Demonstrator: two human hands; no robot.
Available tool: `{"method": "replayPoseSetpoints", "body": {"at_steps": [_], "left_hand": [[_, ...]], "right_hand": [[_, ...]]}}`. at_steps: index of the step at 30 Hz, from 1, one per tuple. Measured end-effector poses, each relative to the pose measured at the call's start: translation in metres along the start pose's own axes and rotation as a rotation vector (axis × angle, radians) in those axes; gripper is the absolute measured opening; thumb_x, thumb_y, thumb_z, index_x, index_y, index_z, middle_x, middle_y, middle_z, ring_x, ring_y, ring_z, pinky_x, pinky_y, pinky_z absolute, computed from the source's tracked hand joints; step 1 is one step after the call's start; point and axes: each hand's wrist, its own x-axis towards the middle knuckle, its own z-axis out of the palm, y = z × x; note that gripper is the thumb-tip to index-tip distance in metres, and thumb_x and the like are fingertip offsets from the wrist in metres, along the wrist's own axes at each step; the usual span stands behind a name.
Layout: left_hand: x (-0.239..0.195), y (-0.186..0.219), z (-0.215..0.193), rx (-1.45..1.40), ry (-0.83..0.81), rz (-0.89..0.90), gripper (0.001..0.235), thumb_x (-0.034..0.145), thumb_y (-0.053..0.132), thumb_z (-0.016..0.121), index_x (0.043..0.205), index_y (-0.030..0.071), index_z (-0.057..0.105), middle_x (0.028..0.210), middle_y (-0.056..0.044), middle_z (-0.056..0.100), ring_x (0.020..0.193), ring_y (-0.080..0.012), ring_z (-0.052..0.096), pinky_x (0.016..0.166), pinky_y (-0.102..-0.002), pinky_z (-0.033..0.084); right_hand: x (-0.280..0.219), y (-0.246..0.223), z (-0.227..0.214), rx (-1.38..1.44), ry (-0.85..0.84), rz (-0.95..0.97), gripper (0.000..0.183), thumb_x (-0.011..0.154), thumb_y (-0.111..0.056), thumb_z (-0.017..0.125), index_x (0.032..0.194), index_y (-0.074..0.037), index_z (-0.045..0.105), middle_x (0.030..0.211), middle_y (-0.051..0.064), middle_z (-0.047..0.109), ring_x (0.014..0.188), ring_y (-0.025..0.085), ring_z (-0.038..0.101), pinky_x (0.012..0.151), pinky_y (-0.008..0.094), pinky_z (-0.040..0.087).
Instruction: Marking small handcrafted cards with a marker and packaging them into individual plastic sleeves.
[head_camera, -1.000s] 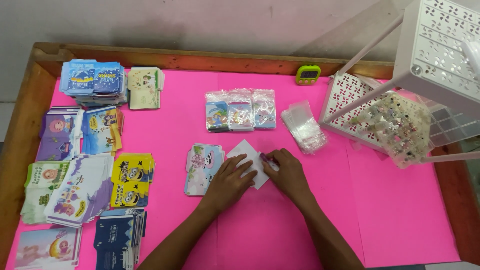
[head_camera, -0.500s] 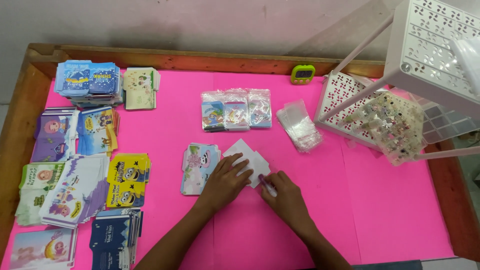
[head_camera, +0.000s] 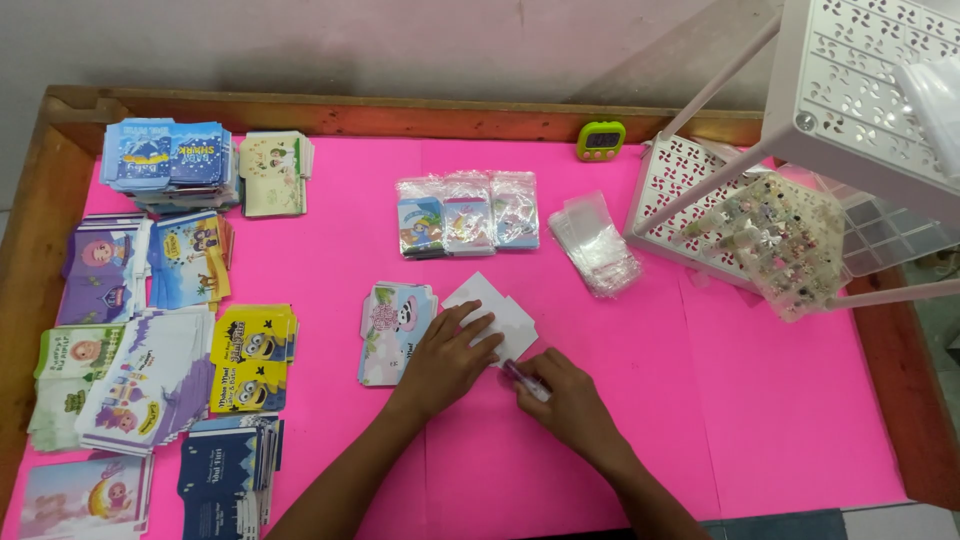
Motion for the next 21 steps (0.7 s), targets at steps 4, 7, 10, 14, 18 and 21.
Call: {"method": "replayPoseSetpoints", "body": {"at_steps": [4,7,10,14,18,21], "left_hand": [[0.001,0.002,-0.002,0.010,0.003,0.005,0.022,0.099,0.032,0.067,0.115,0.019,0.075,0.126,-0.010,0.071,0.142,-0.0309,0.048,0.114,-0.051,0.041],[0.001,0.002,-0.003,0.054,0.023,0.006,0.022,0.098,0.032,0.069,0.115,0.020,0.075,0.128,-0.010,0.070,0.143,-0.0319,0.046,0.114,-0.050,0.041],[0.002,0.002,-0.001,0.033,0.008,-0.001,0.026,0.098,0.034,0.070,0.118,0.020,0.074,0.123,-0.011,0.071,0.143,-0.0366,0.046,0.114,-0.055,0.041],[0.002,0.002,-0.001,0.036,0.046,0.000,0.029,0.096,0.034,0.071,0.120,0.016,0.072,0.122,-0.013,0.071,0.144,-0.0387,0.046,0.116,-0.055,0.040],[0.001,0.001,0.001,0.068,0.049,0.016,0.029,0.096,0.036,0.071,0.116,0.016,0.073,0.128,-0.011,0.069,0.145,-0.0377,0.044,0.117,-0.054,0.038],[0.001,0.002,-0.003,0.080,0.039,-0.010,0.030,0.096,0.040,0.070,0.115,0.018,0.073,0.127,-0.011,0.069,0.147,-0.0408,0.041,0.114,-0.056,0.040]], "right_hand": [[0.014,0.021,0.001,0.003,0.037,0.015,0.022,0.085,-0.025,0.075,0.102,-0.011,0.072,0.083,0.013,0.067,0.083,0.035,0.074,0.070,0.046,0.063],[0.035,0.034,0.002,-0.138,0.154,0.051,0.029,0.085,-0.034,0.077,0.105,-0.013,0.071,0.084,0.009,0.067,0.083,0.030,0.073,0.072,0.044,0.062],[0.054,0.031,0.001,-0.153,0.162,0.013,0.028,0.086,-0.034,0.076,0.105,-0.013,0.072,0.084,0.008,0.066,0.084,0.029,0.073,0.073,0.042,0.062],[0.072,0.029,0.005,-0.125,0.159,-0.012,0.029,0.090,-0.035,0.074,0.107,-0.012,0.071,0.083,0.010,0.066,0.083,0.031,0.072,0.073,0.045,0.061],[0.069,0.023,0.003,-0.085,0.166,-0.001,0.028,0.090,-0.033,0.074,0.107,-0.011,0.072,0.082,0.012,0.067,0.083,0.032,0.072,0.072,0.044,0.061],[0.052,0.029,0.002,-0.109,0.154,0.056,0.029,0.089,-0.036,0.074,0.107,-0.013,0.073,0.084,0.010,0.068,0.084,0.030,0.074,0.072,0.042,0.063]]}}
